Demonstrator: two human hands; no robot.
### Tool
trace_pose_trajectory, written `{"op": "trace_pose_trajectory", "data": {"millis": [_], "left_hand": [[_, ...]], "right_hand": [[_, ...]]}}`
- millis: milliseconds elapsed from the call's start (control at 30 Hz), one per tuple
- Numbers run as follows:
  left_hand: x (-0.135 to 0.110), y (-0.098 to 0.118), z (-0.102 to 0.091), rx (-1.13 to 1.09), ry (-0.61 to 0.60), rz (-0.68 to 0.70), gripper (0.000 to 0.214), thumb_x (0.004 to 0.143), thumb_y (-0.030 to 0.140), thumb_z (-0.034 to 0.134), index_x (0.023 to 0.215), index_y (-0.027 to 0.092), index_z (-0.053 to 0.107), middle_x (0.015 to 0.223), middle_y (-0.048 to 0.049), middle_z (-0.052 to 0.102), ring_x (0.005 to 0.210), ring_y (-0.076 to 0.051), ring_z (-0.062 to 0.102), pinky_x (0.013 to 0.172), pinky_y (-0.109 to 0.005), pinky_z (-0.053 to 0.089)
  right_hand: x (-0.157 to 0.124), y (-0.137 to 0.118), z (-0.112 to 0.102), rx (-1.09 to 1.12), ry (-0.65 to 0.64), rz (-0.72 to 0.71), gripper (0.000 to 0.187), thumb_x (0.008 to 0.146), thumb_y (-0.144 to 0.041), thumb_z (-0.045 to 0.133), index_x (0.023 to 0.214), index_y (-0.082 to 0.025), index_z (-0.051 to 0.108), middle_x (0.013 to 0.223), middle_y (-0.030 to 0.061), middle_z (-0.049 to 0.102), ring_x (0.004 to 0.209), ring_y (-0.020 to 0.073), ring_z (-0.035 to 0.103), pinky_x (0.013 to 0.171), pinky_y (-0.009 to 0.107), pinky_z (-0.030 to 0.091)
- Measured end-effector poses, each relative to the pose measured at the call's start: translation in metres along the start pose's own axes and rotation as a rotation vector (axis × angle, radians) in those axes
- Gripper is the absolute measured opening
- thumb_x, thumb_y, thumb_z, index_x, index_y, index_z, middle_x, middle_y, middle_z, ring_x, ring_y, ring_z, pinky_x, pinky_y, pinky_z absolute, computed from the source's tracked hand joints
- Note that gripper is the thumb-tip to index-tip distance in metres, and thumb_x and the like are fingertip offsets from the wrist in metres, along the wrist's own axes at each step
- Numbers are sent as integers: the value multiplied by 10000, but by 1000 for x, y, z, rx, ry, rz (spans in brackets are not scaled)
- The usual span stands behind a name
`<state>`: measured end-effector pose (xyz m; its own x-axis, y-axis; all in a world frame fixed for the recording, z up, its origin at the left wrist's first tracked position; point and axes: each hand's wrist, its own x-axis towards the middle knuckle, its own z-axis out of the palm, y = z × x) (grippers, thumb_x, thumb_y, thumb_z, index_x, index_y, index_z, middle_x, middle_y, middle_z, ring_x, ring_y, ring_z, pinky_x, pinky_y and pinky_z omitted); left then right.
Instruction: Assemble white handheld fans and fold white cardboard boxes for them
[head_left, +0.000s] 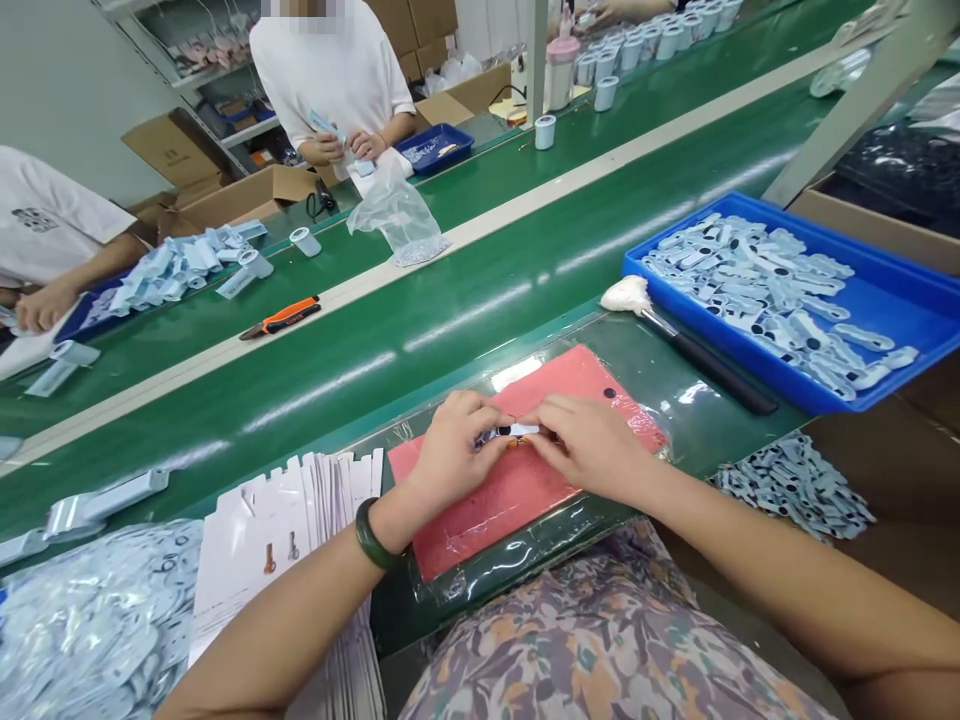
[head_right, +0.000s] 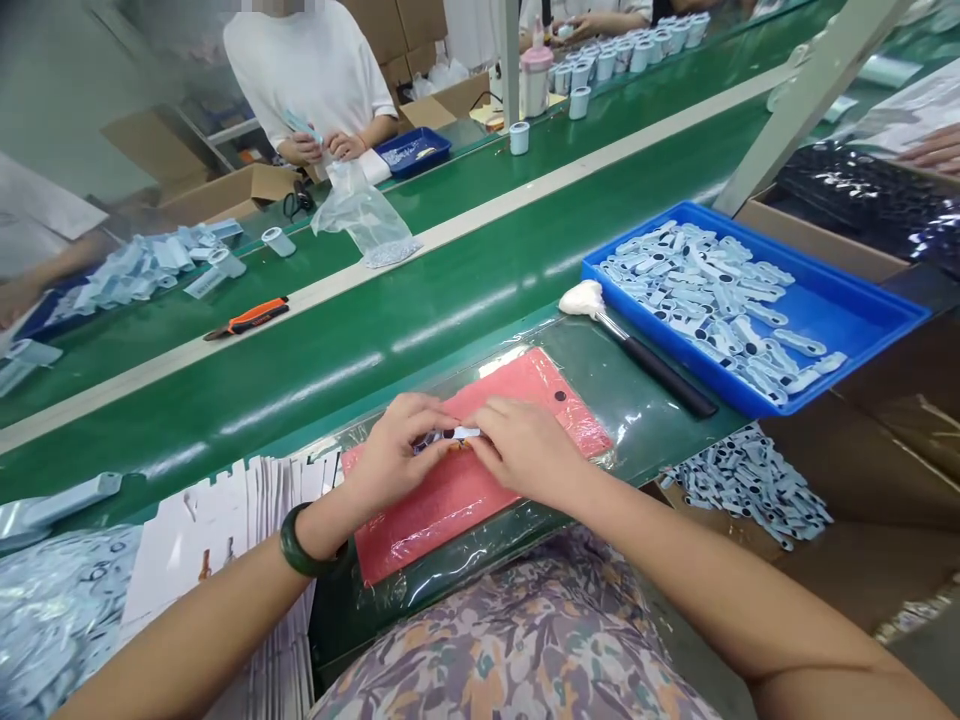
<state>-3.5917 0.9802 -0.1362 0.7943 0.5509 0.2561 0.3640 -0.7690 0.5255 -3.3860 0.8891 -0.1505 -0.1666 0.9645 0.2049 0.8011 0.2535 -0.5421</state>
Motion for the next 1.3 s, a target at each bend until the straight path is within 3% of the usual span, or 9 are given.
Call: {"op": "trace_pose_trajectory", "data": {"millis": [233,333,400,567,733,900,1133,1233,1300], "left_hand": [[0,6,5,-24,13,-121,147,872,131,739,956,247,773,961,-36,701,944,-210,668,848,-379,571],[-4,10,5,19,27,-67,101,875,163,754,942,238,758,1016,-48,718,1007,-233,673,891,-419,578],[-11,14,4,39,27,-42,100,885,202,754,978,235,742,1087,-62,731,1074,-254,673,930,-456,578],[-26,29,10,103,-16,-55,252,873,146,733,1112,221,705,1110,-73,760,1075,-276,682,1000,-515,563],[-26,34,14,123,7,-94,211,853,80,683,1009,219,713,1028,-72,760,1047,-281,681,938,-493,582],[-23,31,10,138,-10,-50,201,871,97,678,1043,200,698,1050,-84,762,1011,-270,697,975,-507,574],[-23,35,7,254,-37,16,165,920,151,614,1060,205,685,1057,-89,759,1076,-291,677,931,-479,581],[-21,27,-3,399,-108,110,261,896,165,612,1142,225,677,1066,-85,756,1048,-316,682,922,-508,569],[-7,8,-15,442,-150,172,279,895,152,581,1132,252,689,1031,-70,755,973,-295,699,868,-473,575]], "right_hand": [[0,11,15,378,99,164,169,976,-290,589,982,-217,741,1074,78,698,982,208,680,861,363,560],[1,18,16,504,-1,223,304,944,-287,640,1233,-203,681,1228,109,701,1081,223,688,952,405,570],[-1,17,11,431,-100,177,425,944,-302,661,1359,-216,629,1327,131,677,1169,259,663,1033,469,535],[-9,6,6,255,-247,40,370,997,-288,597,1360,-247,658,1237,112,705,1191,295,622,1065,519,469],[-14,2,16,224,-170,69,372,996,-215,548,1347,-235,670,1217,121,687,1150,294,597,1028,500,450],[-14,5,16,243,-200,9,389,984,-234,582,1368,-232,644,1235,118,679,1153,293,583,1019,478,434],[-12,-10,16,210,-192,78,381,998,-217,549,1366,-219,650,1222,125,684,1151,305,581,1012,506,431],[-13,-3,7,293,-160,32,486,982,-271,612,1461,-203,568,1427,131,616,1305,296,533,1106,493,423],[-15,17,-12,275,-40,19,512,984,-297,622,1485,-225,546,1495,119,573,1363,275,505,1146,474,419]]}}
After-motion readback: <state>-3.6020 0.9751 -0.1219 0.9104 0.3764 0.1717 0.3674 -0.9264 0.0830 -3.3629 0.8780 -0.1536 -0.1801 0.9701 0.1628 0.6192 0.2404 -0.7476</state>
